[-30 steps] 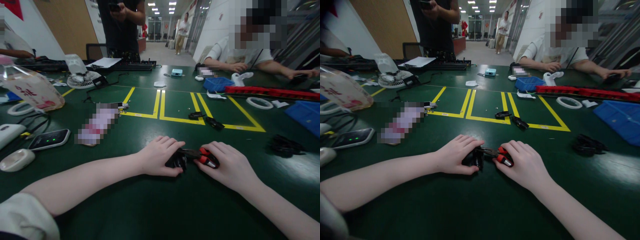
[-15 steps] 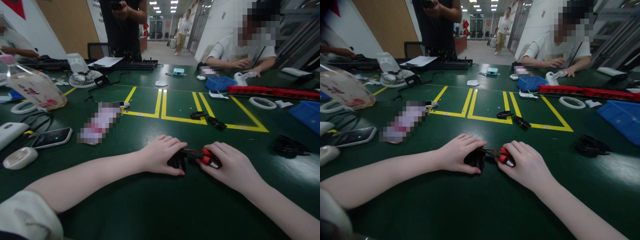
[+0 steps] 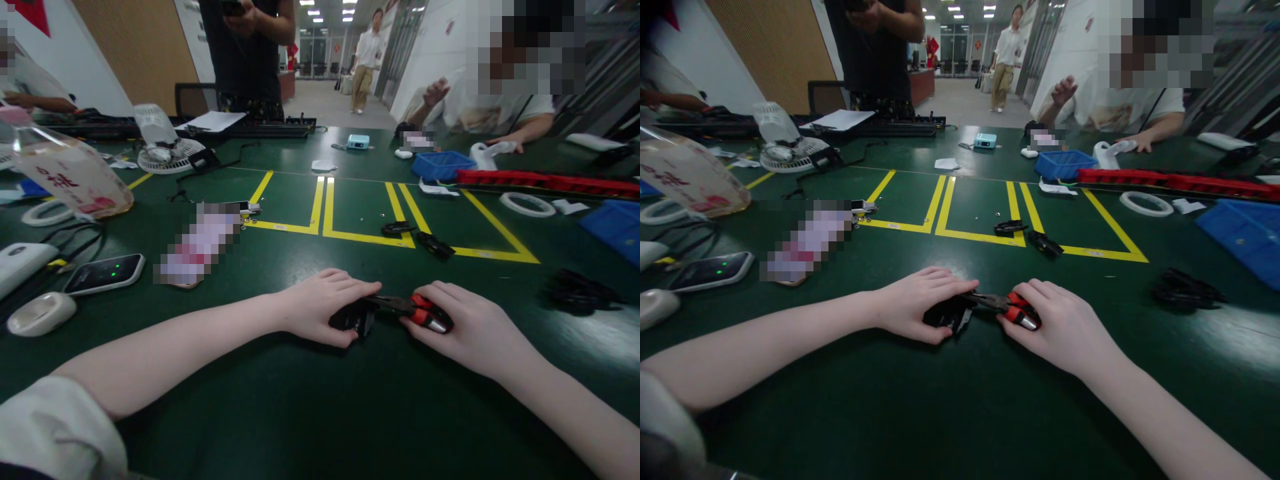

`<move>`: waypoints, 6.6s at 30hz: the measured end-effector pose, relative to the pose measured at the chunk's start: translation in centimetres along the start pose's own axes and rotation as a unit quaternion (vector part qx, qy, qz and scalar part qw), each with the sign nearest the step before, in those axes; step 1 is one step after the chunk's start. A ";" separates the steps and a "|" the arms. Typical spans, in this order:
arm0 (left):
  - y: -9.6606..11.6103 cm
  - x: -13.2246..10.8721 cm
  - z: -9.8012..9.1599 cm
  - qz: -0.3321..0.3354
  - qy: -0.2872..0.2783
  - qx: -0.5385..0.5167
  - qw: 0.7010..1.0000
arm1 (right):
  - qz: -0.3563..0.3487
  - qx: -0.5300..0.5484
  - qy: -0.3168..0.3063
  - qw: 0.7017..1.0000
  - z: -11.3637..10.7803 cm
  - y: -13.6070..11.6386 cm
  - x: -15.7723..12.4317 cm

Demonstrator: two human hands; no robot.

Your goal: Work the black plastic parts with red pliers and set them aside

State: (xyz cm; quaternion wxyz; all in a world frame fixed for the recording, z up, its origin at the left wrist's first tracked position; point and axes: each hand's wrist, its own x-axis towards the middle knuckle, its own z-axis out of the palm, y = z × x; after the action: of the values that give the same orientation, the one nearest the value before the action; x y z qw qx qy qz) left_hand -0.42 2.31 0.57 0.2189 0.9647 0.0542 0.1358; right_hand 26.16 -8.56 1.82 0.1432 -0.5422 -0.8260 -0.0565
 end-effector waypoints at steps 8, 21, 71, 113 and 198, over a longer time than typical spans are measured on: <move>0.0 -0.1 -0.1 -0.038 0.037 0.005 0.999 | 0.009 -0.031 0.003 0.999 -0.6 0.6 -0.4; -0.7 -0.4 -1.1 -0.067 0.073 0.003 0.995 | 0.013 -0.041 -0.003 0.999 -0.4 0.0 -0.6; -0.7 -0.5 -0.4 0.021 -0.028 0.032 0.999 | 0.012 0.149 0.001 0.989 0.0 -2.6 -0.5; -0.5 -0.2 -0.2 0.047 -0.057 0.082 0.994 | 0.022 0.128 -0.065 0.989 -0.2 -2.9 -0.4; 1.5 -0.1 -0.5 -0.141 0.131 -0.029 0.981 | 0.002 0.034 0.104 0.994 1.3 0.4 -0.7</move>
State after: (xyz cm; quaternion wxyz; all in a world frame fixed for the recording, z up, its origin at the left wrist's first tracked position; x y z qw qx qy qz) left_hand -0.63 1.18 1.61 0.2548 0.9145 0.2143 0.2298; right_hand 26.57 -8.73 0.36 0.2465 -0.5300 -0.8070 -0.0845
